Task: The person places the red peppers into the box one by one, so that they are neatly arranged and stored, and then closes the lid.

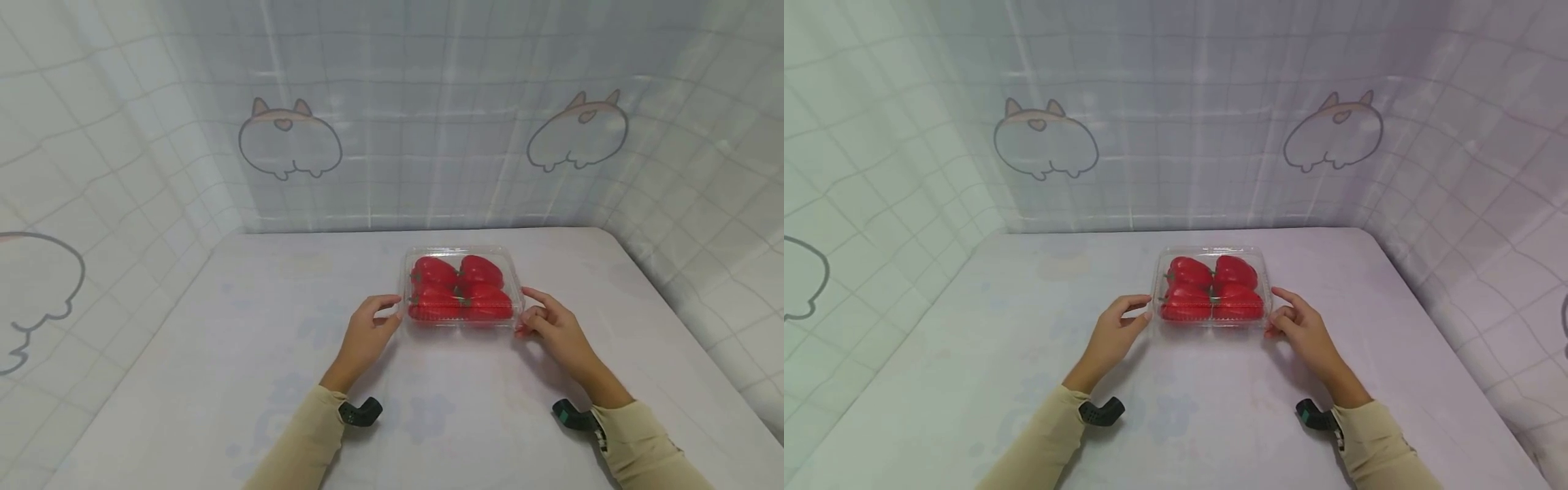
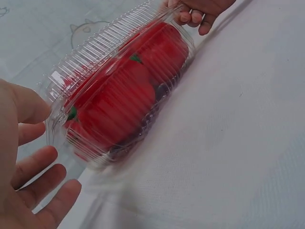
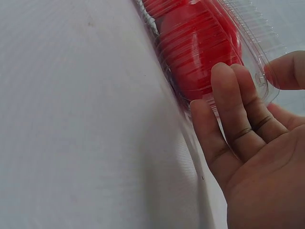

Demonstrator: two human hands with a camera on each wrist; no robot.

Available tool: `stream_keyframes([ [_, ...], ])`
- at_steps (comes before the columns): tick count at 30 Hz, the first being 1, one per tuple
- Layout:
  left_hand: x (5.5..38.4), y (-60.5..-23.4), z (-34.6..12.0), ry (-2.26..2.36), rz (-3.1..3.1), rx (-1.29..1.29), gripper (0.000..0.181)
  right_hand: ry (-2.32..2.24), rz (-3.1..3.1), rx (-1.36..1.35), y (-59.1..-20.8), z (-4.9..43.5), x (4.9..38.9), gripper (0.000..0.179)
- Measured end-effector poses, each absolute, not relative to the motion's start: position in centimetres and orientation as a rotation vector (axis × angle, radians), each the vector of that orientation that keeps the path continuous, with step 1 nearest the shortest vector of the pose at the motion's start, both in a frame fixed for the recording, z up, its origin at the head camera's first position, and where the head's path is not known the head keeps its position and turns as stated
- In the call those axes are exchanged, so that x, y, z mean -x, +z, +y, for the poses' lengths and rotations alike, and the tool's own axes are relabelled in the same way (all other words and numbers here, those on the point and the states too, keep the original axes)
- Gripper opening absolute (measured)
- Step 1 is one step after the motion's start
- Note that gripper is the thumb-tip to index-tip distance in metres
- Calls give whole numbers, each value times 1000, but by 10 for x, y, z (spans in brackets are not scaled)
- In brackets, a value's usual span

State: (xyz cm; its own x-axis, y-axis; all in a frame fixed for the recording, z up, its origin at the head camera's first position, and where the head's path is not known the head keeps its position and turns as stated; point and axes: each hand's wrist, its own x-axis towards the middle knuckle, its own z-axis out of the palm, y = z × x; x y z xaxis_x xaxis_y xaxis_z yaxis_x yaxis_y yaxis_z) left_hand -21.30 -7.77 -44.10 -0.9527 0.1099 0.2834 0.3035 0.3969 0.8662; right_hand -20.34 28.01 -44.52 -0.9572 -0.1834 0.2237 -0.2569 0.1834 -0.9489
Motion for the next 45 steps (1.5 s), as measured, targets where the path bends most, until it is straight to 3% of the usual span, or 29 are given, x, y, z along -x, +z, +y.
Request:
stream_keyframes([
  [14, 210, -443, -80, -1650, -2501, 300, 29, 1882, -2374, -459, -444, 276, 204, 49],
  [27, 212, -441, -75, -1989, -2424, 191, 42, 1953, -2408, -383, -443, 275, 207, 53],
  [45, 212, -437, -70, -2353, -2312, 154, 37, 2027, -2461, -239, -437, 278, 201, 46],
])
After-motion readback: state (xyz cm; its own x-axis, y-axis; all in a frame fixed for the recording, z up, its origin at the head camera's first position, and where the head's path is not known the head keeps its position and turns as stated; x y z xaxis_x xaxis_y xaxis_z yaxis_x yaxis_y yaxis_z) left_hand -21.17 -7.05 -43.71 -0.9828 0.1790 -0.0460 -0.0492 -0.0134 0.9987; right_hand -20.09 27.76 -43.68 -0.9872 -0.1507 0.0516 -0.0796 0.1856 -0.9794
